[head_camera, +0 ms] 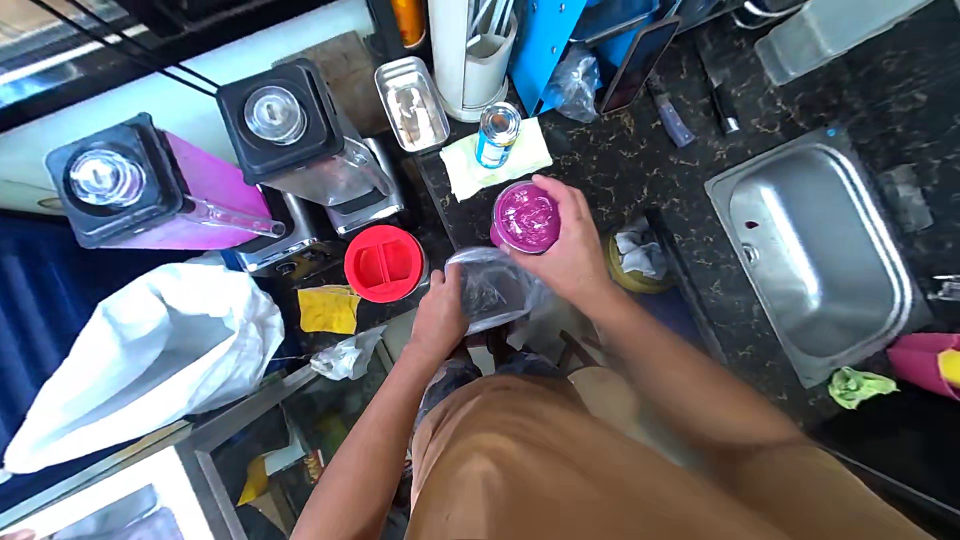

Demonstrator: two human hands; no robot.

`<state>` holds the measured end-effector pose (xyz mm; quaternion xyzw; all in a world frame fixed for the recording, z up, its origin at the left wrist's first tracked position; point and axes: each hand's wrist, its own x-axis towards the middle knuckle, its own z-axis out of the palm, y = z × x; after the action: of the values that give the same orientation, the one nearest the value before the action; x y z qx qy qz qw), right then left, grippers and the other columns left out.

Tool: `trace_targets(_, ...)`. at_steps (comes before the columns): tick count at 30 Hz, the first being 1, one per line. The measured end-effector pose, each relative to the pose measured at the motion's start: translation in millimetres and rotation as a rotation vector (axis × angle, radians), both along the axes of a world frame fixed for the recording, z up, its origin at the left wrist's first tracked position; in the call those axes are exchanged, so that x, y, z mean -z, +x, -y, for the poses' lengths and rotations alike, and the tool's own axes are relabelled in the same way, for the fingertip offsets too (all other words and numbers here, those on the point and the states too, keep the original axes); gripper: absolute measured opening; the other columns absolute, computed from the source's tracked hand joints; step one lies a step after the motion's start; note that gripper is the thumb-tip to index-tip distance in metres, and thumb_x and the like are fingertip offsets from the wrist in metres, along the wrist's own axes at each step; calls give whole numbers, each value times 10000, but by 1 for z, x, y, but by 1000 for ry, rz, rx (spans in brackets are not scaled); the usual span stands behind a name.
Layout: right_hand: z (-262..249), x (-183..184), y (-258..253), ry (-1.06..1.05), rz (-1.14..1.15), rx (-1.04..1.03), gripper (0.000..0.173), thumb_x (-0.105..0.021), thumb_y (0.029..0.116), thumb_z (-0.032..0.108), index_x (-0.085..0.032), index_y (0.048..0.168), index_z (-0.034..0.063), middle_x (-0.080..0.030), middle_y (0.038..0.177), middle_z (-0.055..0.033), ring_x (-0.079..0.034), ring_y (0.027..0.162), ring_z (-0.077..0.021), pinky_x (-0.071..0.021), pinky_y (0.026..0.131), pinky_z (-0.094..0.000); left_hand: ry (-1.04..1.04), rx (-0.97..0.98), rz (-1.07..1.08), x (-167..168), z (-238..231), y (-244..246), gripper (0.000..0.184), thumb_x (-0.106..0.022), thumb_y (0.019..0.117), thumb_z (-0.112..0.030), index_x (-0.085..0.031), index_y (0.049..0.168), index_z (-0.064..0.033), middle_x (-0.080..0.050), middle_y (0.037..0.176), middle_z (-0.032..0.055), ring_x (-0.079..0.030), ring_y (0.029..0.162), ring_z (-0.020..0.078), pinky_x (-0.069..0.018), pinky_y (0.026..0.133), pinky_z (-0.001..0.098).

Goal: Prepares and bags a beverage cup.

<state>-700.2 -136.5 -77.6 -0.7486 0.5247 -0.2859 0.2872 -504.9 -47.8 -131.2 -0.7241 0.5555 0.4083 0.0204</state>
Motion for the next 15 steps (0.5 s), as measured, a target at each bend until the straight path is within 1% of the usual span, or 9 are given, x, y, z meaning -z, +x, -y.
trace_targets(2, 1, -27, -6, -34, 19, -1, 1004, -950, 685, 307, -426, 1535, 197, -501, 1455, -111, -564, 1284, -219, -549, 1019, -420, -52, -7, -43, 6, 28, -5, 918, -798, 720, -1, -379, 1528, -122, -521, 1342, 287, -665, 999, 460, -579, 795, 625)
trace_targets(3, -1, -35, -8, -38, 22, 3, 998, -947, 686, 311, -428, 1531, 200, -496, 1460, -105, -557, 1293, -210, -544, 1029, -412, -66, -5, -62, 11, 41, -7, 945, -816, 705, -6, -375, 1532, -126, -524, 1340, 298, -663, 985, 472, -574, 784, 642)
trace_targets(5, -3, -33, -7, -43, 22, 10, 1001, -951, 673, 304, -436, 1524, 194, -503, 1446, -104, -559, 1289, -206, -549, 1030, -408, -73, 28, -64, 25, 63, -12, 938, -824, 702, -29, -385, 1524, -142, -526, 1340, 302, -669, 948, 477, -574, 758, 653)
trace_targets(6, -3, -23, -5, -39, 24, 15, 1004, -959, 661, 300, -448, 1518, 188, -516, 1431, -109, -572, 1273, -212, -559, 1017, -413, -68, 49, -59, 32, 70, -14, 924, -830, 704, -43, -398, 1514, -141, -528, 1342, 299, -669, 945, 477, -572, 755, 654)
trace_targets(8, -1, 8, 1, -12, 33, 28, 1006, -971, 646, 296, -466, 1508, 179, -535, 1413, -118, -582, 1259, -226, -561, 1011, -424, -47, 95, -36, 40, 78, -14, 873, -837, 703, -49, -430, 1471, -130, -538, 1327, 289, -669, 953, 469, -573, 745, 646)
trace_targets(10, 0, 40, 8, 54, 32, 52, 1013, -975, 636, 287, -469, 1509, 190, -529, 1428, -119, -579, 1266, -237, -560, 1012, -438, -36, 128, -22, 43, 78, -11, 846, -836, 703, -37, -443, 1448, -118, -540, 1315, 286, -670, 946, 466, -574, 730, 642)
trace_targets(12, 1, 65, 16, 108, 13, 68, 1017, -971, 640, 295, -464, 1519, 213, -516, 1447, -111, -571, 1279, -244, -559, 1008, -454, -43, 156, -16, 46, 78, -5, 867, -835, 700, -36, -438, 1467, -104, -541, 1317, 292, -669, 939, 470, -573, 724, 644)
trace_targets(15, 0, 89, 26, 81, 2, 78, 999, -965, 650, 302, -470, 1512, 197, -518, 1440, -123, -567, 1282, -252, -548, 1020, -452, -32, 209, 5, 52, 81, 2, 883, -812, 703, -22, -416, 1489, -94, -535, 1334, 276, -672, 967, 453, -578, 748, 629)
